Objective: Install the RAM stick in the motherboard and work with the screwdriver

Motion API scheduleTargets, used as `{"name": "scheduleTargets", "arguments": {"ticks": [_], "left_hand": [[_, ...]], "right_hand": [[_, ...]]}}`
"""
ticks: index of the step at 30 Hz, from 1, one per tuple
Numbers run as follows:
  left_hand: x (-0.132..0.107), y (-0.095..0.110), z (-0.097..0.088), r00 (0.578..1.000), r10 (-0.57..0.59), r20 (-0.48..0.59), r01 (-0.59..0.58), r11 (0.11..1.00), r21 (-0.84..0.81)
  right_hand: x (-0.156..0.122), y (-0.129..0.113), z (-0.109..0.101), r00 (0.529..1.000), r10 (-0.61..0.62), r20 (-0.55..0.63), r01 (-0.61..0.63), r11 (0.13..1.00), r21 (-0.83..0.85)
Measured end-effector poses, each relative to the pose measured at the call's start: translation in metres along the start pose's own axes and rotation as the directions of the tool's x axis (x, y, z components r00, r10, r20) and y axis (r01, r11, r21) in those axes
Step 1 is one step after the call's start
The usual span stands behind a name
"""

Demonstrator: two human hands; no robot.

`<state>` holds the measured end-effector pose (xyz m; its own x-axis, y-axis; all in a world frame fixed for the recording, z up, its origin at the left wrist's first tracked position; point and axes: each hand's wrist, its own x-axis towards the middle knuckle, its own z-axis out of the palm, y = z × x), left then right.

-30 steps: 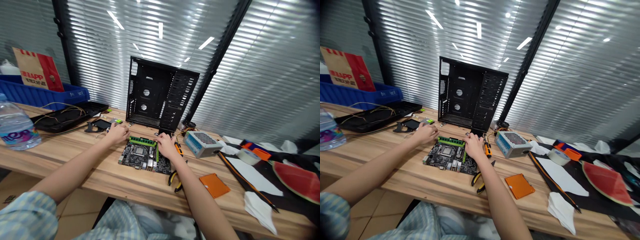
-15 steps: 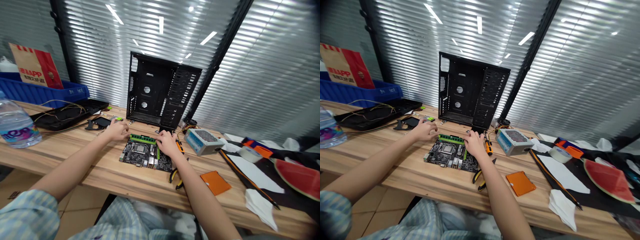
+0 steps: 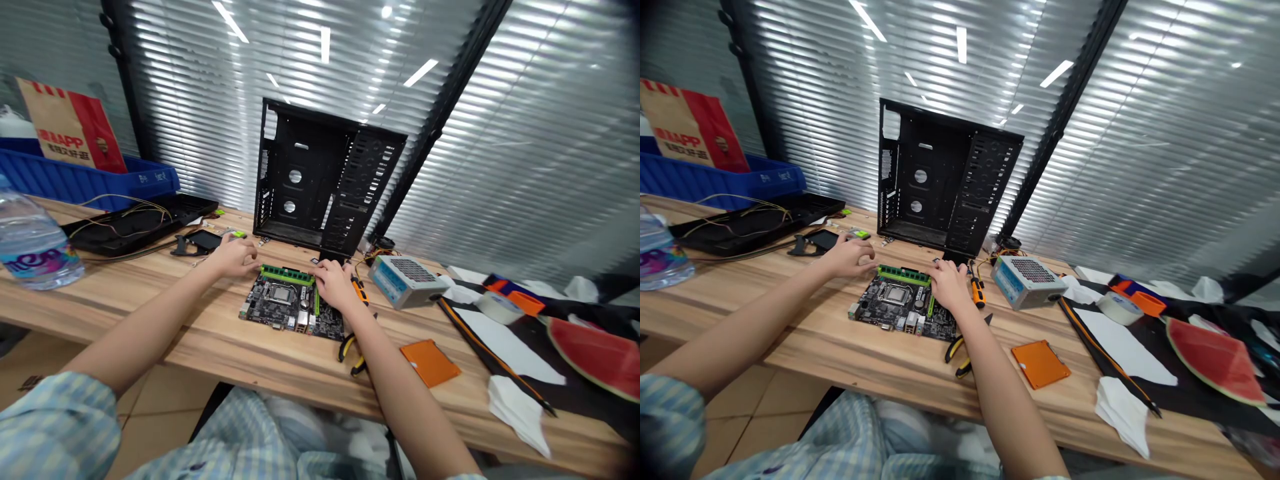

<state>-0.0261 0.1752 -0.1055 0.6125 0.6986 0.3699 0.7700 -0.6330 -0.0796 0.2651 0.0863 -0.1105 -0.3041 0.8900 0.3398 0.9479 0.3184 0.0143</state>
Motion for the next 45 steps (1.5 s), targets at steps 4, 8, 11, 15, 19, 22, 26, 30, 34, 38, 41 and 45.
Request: {"name": "scheduleTargets", "arguments": {"ticks": [4, 8, 11, 15, 19, 22, 26, 30, 34, 38, 41, 45], "left_hand": [[0.0006, -0.0009, 0.0006, 1.0, -0.005, -0.003, 0.005, 1.0, -0.01], [0.0017, -0.0019, 0.0017, 1.0, 0.004, 0.0, -0.004, 1.0, -0.007], [0.0021, -0.0016, 0.0016, 1.0, 0.011, 0.002, -0.011, 1.0, -0.004], [0.0021, -0.001, 0.0011, 1.0, 0.011, -0.001, -0.011, 1.0, -0.01], [0.0022, -0.0006, 0.0007, 1.0, 0.008, -0.01, -0.009, 0.999, -0.032], [0.0025, 0.0001, 0.0006, 1.0, 0.001, -0.024, -0.001, 0.999, -0.036], [0.0031, 0.0006, 0.0015, 1.0, 0.0, -0.028, -0.001, 1.0, -0.025], [0.0034, 0.0001, 0.004, 1.0, 0.011, -0.017, -0.012, 0.999, -0.032], [0.0036, 0.0007, 0.0045, 1.0, 0.021, -0.01, -0.022, 0.999, -0.046], [0.0037, 0.0021, 0.003, 1.0, 0.024, -0.01, -0.025, 0.999, -0.039], [0.0036, 0.003, 0.0024, 1.0, 0.029, -0.011, -0.029, 0.999, -0.031], [0.0036, 0.0049, 0.0017, 0.999, 0.049, -0.002, -0.049, 0.998, -0.028]], "right_hand": [[0.0014, 0.0008, 0.0036, 0.998, -0.048, 0.026, 0.046, 0.997, 0.061], [0.003, 0.0016, 0.0051, 0.998, -0.052, 0.042, 0.047, 0.994, 0.103], [0.0035, 0.0019, 0.0044, 0.997, -0.053, 0.052, 0.047, 0.992, 0.114], [0.0032, 0.0019, 0.0043, 0.997, -0.052, 0.059, 0.046, 0.994, 0.096], [0.003, 0.0015, 0.0042, 0.997, -0.057, 0.056, 0.052, 0.995, 0.085], [0.0035, 0.0014, 0.0034, 0.997, -0.048, 0.063, 0.043, 0.995, 0.085], [0.0039, 0.0018, 0.0027, 0.998, -0.037, 0.043, 0.032, 0.992, 0.123], [0.0038, 0.0031, 0.003, 0.999, -0.033, 0.035, 0.028, 0.991, 0.129], [0.0043, 0.005, 0.004, 0.998, -0.021, 0.052, 0.016, 0.995, 0.097], [0.0047, 0.0068, 0.0045, 0.998, -0.03, 0.058, 0.026, 0.997, 0.074], [0.0047, 0.0081, 0.0047, 0.998, -0.037, 0.051, 0.033, 0.996, 0.08], [0.0044, 0.0087, 0.0047, 0.999, -0.043, 0.031, 0.04, 0.994, 0.097]]}}
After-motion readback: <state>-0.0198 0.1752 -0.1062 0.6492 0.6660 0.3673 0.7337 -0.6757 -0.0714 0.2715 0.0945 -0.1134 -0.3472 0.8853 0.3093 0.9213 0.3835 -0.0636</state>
